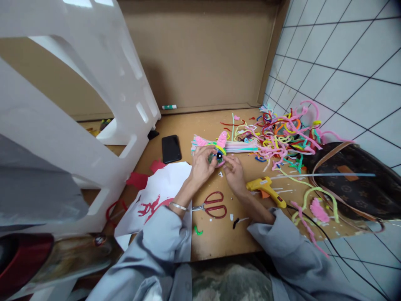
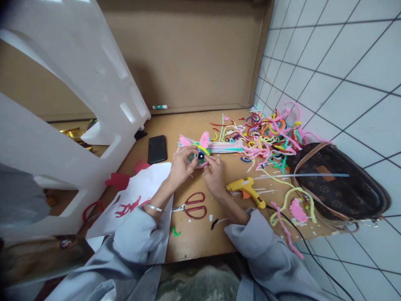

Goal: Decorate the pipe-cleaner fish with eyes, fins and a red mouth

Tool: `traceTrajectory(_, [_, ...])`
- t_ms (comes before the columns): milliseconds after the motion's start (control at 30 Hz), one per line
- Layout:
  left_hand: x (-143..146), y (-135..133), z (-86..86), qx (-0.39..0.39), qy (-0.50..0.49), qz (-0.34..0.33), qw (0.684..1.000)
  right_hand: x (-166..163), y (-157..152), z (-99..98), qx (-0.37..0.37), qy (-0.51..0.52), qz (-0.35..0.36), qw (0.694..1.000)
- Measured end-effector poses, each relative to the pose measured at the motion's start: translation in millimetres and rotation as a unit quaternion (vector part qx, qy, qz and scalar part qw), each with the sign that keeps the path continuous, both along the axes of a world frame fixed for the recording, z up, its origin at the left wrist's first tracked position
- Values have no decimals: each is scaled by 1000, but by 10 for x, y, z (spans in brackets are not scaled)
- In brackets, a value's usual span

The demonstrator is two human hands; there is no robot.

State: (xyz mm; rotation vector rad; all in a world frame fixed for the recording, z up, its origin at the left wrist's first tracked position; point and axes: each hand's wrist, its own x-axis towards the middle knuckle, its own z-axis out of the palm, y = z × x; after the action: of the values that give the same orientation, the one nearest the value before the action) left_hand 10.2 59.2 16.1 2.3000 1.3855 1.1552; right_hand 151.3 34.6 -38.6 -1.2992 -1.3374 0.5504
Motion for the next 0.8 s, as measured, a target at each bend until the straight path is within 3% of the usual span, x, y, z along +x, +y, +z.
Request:
traceTrajectory(233, [17,-11,-28,11,-3,0,1000,116,75,19,-36,34,-3,999])
traceTrajectory(400, [10,14,-63,28,-9,-3,1000,144,92,37,-5,34,10,999])
traceTrajectory(667, [4,37,-89,47,-11,-12,999,107,-32,222,70,9,-100,992])
traceTrajectory(800, [5,30,-100,54,-12,-5,998,38,-95,246,66,8,-68,995])
